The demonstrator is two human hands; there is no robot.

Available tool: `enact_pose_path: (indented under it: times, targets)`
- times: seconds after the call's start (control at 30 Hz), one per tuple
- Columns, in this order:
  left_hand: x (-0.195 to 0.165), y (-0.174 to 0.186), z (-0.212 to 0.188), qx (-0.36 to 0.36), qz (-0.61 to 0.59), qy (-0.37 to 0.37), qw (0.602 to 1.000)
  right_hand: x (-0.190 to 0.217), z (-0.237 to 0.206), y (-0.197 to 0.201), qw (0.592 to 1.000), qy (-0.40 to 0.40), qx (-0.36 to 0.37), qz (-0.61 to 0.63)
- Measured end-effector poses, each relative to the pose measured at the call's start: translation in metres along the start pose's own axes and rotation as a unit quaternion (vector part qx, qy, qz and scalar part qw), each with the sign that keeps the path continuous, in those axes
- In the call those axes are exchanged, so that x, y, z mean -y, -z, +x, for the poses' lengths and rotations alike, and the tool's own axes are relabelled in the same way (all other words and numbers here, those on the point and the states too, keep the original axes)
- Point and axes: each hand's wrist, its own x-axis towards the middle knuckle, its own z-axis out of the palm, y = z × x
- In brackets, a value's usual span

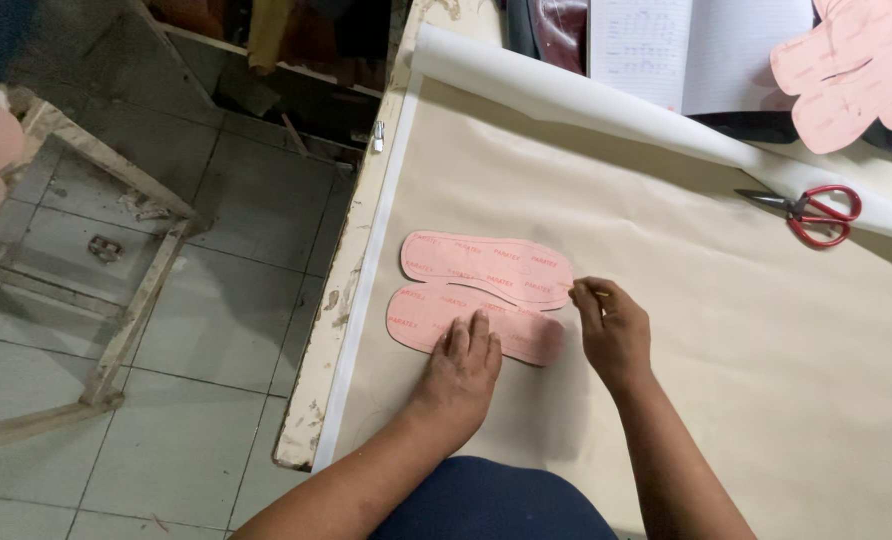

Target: The person places pink insole-shaped template pieces on a long sheet of paper on a worktable and traces around their edges with a small pointed marking tool, repositioning and flipping the templates to trace additional outlines. Scissors and a notebook with notes sit on the table nearby.

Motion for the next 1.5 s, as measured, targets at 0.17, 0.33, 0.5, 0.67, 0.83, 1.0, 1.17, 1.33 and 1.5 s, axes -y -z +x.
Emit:
enact_pose_path:
  times: [0.17, 0.33, 0.5, 0.67, 0.83, 1.0, 1.17, 1.33, 1.5]
  targets:
    - [0.002, 0.005, 0.004, 0.044, -0.024, 0.0, 0.999, -0.001, 0.034, 0.0, 0.996, -0.012, 0.008, 0.089]
    - [0.005, 0.011, 0.005, 0.071, -0.022, -0.011, 0.997, 0.003, 0.044, 0.003, 0.998, -0.025, 0.024, 0.058]
    - [0.005, 0.013, 0.005, 0.076, -0.027, -0.007, 0.997, 0.0, 0.023, 0.015, 0.99, -0.03, 0.032, -0.133]
    - [0.004, 0.016, 0.01, 0.136, -0.012, -0.017, 0.99, -0.003, -0.01, 0.012, 0.981, 0.084, 0.028, -0.174]
    - [0.005, 0.018, 0.008, 0.11, -0.028, -0.011, 0.994, 0.0, -0.024, -0.006, 0.989, 0.116, 0.036, -0.081]
    - [0.01, 0.023, 0.008, 0.041, -0.023, -0.016, 0.999, -0.004, -0.036, 0.01, 0.998, -0.003, 0.056, -0.032]
    - [0.024, 0.032, 0.019, 0.119, -0.182, 0.057, 0.974, -0.008, -0.068, 0.019, 0.978, 0.102, 0.064, -0.17]
    - [0.059, 0.024, 0.04, 0.128, -0.353, 0.089, 0.922, 0.001, -0.08, 0.005, 0.967, 0.195, 0.081, -0.146]
    - [0.091, -0.004, 0.056, 0.237, -0.535, 0.175, 0.792, 0.023, -0.065, -0.028, 0.952, 0.264, 0.14, -0.065]
